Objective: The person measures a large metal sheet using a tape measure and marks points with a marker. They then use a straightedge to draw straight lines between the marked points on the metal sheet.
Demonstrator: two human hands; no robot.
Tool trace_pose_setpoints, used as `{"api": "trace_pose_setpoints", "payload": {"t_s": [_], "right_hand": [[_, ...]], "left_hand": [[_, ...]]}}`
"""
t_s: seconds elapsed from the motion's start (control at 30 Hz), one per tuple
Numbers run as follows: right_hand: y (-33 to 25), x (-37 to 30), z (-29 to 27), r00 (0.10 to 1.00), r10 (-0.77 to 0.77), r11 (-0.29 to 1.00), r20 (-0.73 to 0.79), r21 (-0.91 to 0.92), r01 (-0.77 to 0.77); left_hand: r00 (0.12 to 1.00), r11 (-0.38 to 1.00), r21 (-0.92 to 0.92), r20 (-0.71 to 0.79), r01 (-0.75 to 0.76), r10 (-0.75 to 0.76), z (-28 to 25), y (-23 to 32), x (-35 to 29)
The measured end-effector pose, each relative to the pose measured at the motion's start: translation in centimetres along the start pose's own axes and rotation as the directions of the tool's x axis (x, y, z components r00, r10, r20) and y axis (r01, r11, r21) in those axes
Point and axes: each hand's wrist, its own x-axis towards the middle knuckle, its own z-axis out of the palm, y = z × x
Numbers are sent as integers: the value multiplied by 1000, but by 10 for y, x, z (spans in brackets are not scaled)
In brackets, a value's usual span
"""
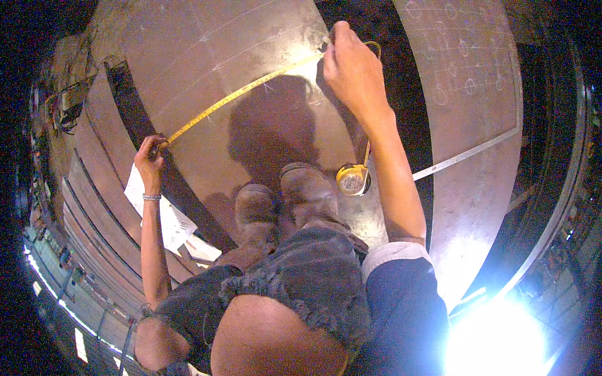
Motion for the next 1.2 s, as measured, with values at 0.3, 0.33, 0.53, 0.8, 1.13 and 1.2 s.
{"api": "trace_pose_setpoints", "payload": {"t_s": [0.3,0.33,0.53,0.8,1.13,1.2], "right_hand": [[32,18,21,925,-237,969,295,6,247],[34,18,23,925,-244,967,291,3,254],[36,17,29,931,-235,971,279,21,239],[33,19,26,937,-219,976,271,68,208],[36,21,28,932,-240,971,272,64,231],[37,22,28,931,-244,970,272,73,233]], "left_hand": [[1000,1000,0,11,23,-23,2,-10,-1],[1000,1000,-4,13,19,-19,3,-9,-1],[998,999,-32,-58,-23,21,3,-4,-1],[999,1000,17,-46,8,-7,4,-3,1],[999,999,47,-49,6,-4,3,0,1],[999,998,59,-50,-3,6,3,-6,1]]}}
